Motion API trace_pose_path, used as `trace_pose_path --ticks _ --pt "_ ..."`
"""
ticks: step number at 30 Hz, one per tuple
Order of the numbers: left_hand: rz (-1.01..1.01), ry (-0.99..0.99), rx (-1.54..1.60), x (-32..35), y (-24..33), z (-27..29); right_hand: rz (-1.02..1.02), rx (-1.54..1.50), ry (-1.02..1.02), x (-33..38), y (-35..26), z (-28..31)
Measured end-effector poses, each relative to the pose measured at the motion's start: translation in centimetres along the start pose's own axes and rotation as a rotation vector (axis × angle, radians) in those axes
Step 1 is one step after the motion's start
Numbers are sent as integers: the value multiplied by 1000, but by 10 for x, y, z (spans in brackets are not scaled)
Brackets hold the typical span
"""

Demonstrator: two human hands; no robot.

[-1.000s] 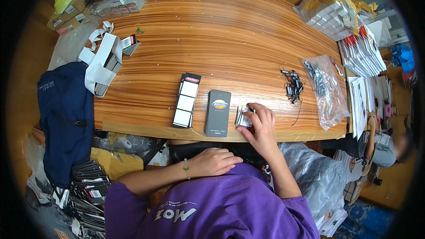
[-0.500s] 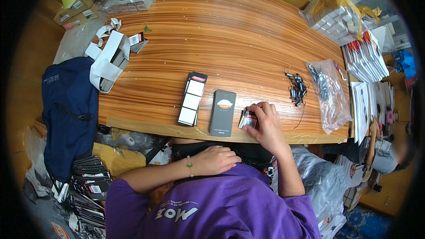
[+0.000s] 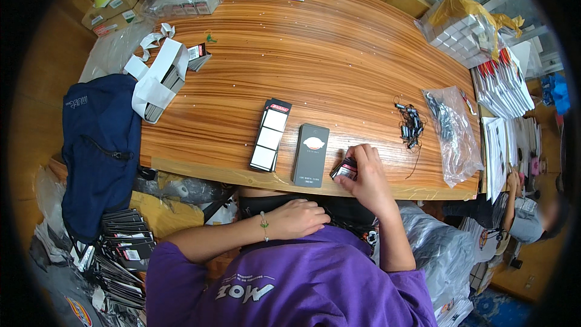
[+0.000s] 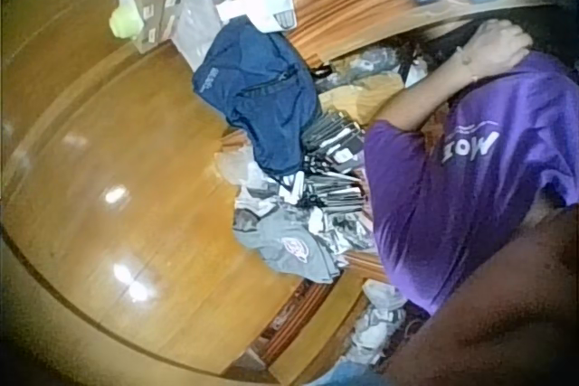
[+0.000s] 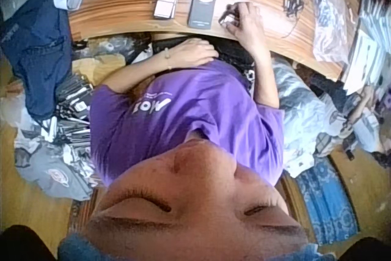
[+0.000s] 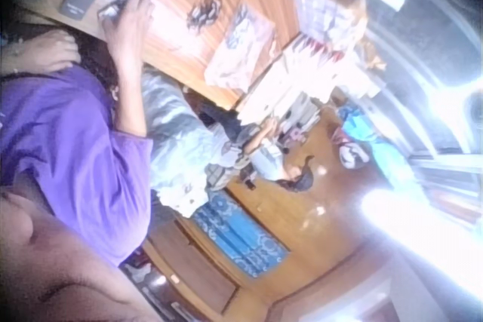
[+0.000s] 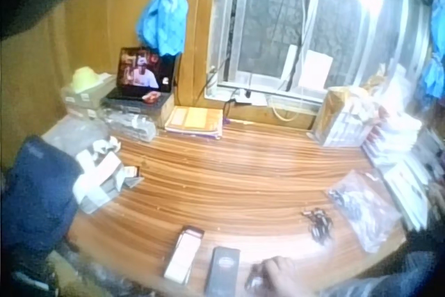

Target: The person gathers small rectangular tags with attached black strings from a wooden table, aligns them into a neat stack, and secures the stack with a rubber band. The person then places the bundled stack onto a pile of similar items on the left side of the table.

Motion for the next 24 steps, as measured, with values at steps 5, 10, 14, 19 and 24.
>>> trace_pose_path --ticks 5,10,14,19,24 --pt "4 -10 -22 0 1 -1 -21 -12 124 10 -12 7" --pt "-5 23 20 -1 1 1 130 214 98 8 -4 1" --pt "-210 190 175 -7 17 26 158 151 135 8 -4 3" --pt "85 663 675 1 25 74 124 -434 129 18 -28 23" --pt "271 114 1718 -3 14 64 145 -955 -120 27 -41 4"
Point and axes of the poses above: each hand's wrist, its own x-axis away from the middle knuckle, its own z-axis out of the back of the hand, y = z × x, the point moved 3 cm from there along -x, towards the middle knuckle, and after that the axes turned 1 degree about y, right-handed, at the moved point
